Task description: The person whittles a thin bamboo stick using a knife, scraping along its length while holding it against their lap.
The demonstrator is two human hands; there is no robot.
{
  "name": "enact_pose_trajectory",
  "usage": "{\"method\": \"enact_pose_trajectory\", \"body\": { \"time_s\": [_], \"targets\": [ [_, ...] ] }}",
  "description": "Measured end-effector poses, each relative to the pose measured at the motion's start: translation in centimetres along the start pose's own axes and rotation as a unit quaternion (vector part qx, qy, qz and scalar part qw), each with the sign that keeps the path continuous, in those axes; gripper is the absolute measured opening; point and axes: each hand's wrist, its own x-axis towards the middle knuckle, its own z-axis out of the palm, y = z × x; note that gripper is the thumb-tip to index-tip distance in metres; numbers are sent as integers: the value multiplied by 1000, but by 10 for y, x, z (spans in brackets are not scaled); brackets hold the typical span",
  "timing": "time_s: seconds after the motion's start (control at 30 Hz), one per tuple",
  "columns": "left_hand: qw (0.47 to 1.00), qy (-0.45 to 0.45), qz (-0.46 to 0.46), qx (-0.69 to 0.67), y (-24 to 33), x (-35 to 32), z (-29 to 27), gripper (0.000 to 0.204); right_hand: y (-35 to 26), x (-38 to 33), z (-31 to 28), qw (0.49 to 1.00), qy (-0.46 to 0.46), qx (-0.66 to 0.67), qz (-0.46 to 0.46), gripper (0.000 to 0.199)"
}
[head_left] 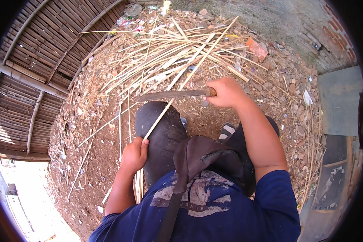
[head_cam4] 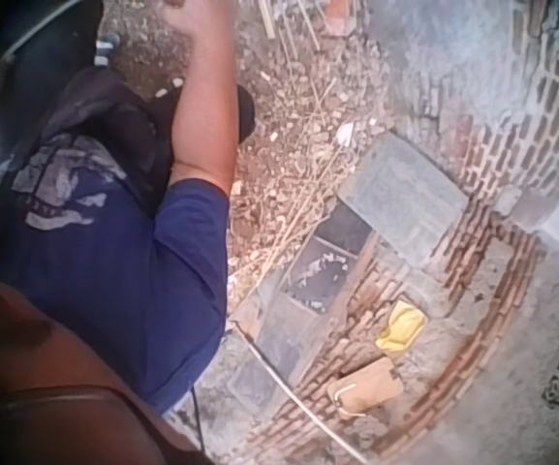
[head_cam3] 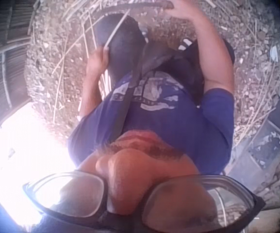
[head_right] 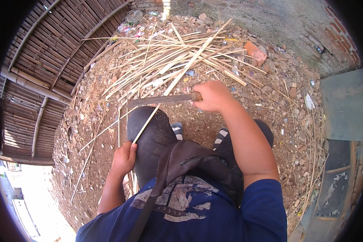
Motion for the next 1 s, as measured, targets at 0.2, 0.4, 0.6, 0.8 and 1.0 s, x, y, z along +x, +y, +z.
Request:
{"method": "enact_pose_trajectory", "body": {
  "time_s": [0.2, 0.4, 0.6, 0.8, 1.0],
  "targets": [
    [1000, -1, 3, 23, 1, 0, 0, 36, -26, -2, 9, 1000, -26, -16, 0, 34],
    [999, -3, 1, 36, -1, -3, 2, 35, -18, 13, 15, 991, -33, 69, 113, 34],
    [999, -7, 15, 28, -2, 1, -5, 36, 18, 23, 31, 979, 26, 101, 173, 42],
    [999, -32, 18, -13, -8, 6, -6, 39, -10, 14, 40, 996, -40, 83, 18, 27],
    [999, -34, 13, 1, -9, 10, -9, 39, 16, 29, 51, 988, -48, 130, 71, 38]
  ]
}}
